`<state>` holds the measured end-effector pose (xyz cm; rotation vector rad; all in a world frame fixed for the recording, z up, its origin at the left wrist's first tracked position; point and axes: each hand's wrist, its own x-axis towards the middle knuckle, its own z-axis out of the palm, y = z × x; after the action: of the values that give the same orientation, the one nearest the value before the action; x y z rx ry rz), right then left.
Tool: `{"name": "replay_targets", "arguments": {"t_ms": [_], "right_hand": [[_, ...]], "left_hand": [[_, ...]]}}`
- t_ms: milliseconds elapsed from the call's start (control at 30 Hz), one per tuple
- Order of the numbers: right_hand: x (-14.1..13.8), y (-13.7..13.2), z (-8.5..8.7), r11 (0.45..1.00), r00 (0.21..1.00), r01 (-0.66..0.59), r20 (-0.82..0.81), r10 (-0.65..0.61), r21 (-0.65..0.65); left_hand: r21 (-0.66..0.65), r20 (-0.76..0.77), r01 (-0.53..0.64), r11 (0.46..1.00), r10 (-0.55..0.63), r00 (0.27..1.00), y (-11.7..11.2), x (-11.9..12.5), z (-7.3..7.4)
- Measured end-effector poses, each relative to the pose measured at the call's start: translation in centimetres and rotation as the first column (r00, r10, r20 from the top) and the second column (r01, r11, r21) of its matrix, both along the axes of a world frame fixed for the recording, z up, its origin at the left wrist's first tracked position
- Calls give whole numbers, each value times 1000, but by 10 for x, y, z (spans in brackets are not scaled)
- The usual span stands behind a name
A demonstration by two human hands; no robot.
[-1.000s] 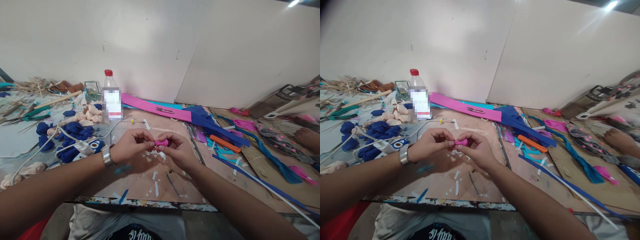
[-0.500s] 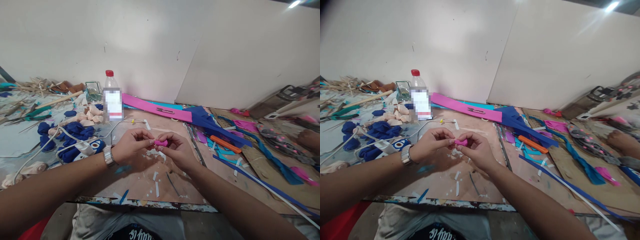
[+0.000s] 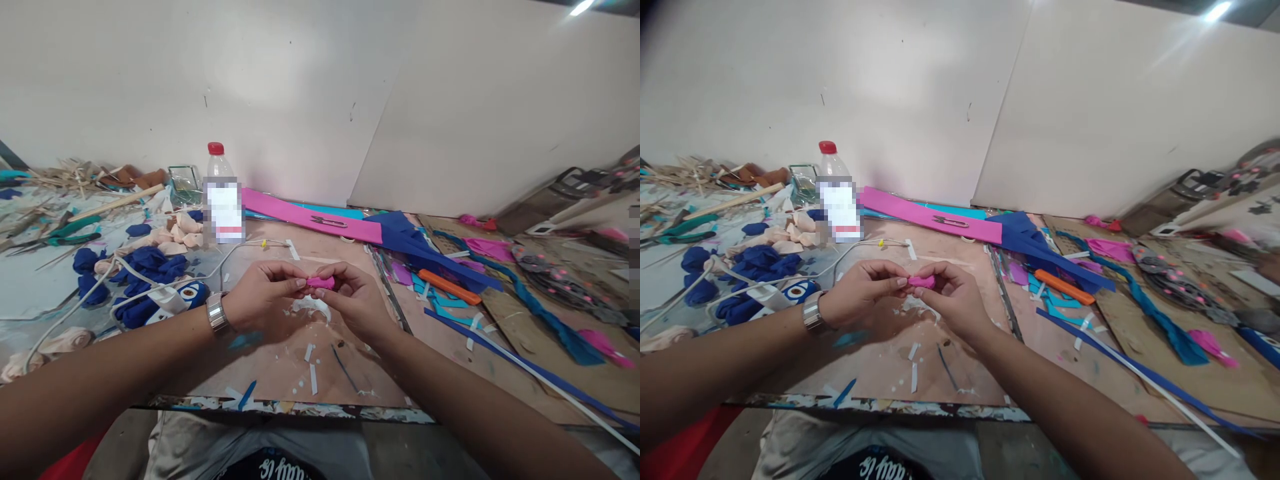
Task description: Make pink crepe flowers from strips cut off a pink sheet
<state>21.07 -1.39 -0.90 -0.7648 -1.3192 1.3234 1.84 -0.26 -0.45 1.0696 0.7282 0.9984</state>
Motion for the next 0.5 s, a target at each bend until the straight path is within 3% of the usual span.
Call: {"name": "replay_targets", "arguments": {"t_ms": [300, 500], "right_hand": [[0, 1, 0, 999, 1000, -12, 0, 12, -31], [1, 1, 1, 999, 1000, -12, 12, 12, -52]], "left_hand": [[5, -1, -27, 1000, 27, 1000, 1, 1, -2], [217, -136, 4, 976, 26, 990, 0, -3, -1]]}}
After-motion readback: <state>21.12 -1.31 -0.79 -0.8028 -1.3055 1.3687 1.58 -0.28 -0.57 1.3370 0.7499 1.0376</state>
